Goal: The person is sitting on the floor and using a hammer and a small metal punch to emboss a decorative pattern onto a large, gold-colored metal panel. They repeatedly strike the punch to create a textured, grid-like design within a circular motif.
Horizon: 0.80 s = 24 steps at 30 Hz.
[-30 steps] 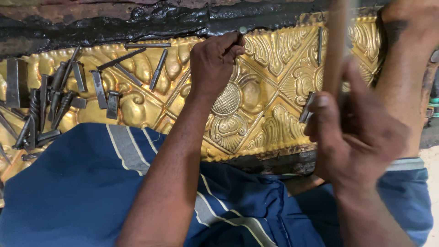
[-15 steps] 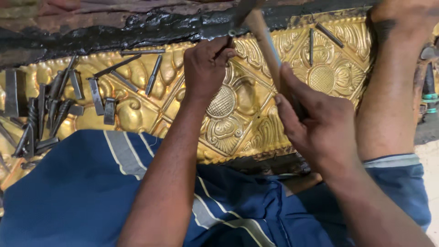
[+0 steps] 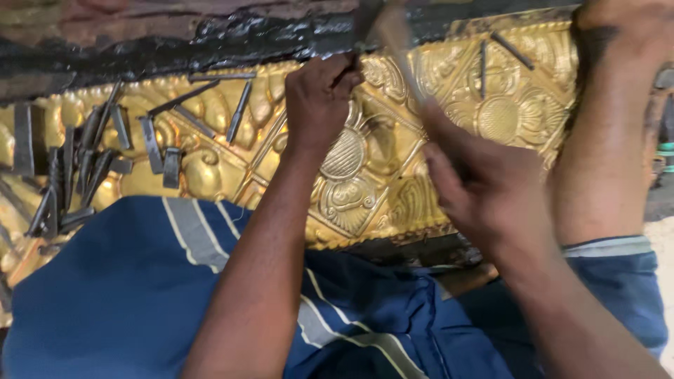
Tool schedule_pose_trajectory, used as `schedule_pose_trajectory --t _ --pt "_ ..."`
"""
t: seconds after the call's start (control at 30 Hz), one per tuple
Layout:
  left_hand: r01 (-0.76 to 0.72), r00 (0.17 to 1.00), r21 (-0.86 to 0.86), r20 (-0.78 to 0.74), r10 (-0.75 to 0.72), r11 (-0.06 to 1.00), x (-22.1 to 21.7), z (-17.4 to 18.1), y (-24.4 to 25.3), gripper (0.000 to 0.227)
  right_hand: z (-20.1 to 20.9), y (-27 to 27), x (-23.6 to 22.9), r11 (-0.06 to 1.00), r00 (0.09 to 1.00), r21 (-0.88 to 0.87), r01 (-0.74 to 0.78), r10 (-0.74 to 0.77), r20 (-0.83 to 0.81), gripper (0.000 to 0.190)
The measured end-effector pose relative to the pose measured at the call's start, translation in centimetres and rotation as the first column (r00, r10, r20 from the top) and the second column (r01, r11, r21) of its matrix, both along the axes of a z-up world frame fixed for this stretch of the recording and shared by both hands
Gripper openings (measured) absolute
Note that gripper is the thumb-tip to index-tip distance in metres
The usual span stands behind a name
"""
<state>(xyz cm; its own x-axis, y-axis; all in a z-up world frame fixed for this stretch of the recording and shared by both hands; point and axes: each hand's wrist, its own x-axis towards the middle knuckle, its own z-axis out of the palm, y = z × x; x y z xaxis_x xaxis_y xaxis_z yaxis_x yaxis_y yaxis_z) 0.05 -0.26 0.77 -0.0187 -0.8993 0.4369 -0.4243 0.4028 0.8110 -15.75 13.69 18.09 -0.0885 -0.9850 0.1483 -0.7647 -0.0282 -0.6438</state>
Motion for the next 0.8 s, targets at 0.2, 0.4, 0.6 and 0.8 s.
schedule_pose_trajectory --t 0.2,0.4,0.6,0.8 --pt "-0.010 0.999 0.033 -0.051 0.011 0.999 0.6 -0.8 1.1 0.016 -0.5 0.1 0.2 0.997 1.000 -0.081 -0.016 0.018 0.020 0.040" --pt "-0.028 0.995 -0.068 -0.097 0.021 0.997 -0.1 -1.4 0.2 0.021 0.2 -0.6 0.1 0.994 0.998 -0.094 -0.058 0.055 -0.039 0.040" --pt "0.016 0.994 0.182 -0.112 0.005 0.983 -0.8 -0.9 -0.4 0.017 0.1 -0.5 -0.7 0.986 0.976 -0.080 -0.146 0.130 -0.175 0.042" --pt "-0.038 0.999 -0.025 0.002 0.038 0.999 0.1 -0.2 0.3 0.020 -0.4 -0.3 -0.8 0.991 0.984 -0.079 -0.111 0.098 -0.152 0.040"
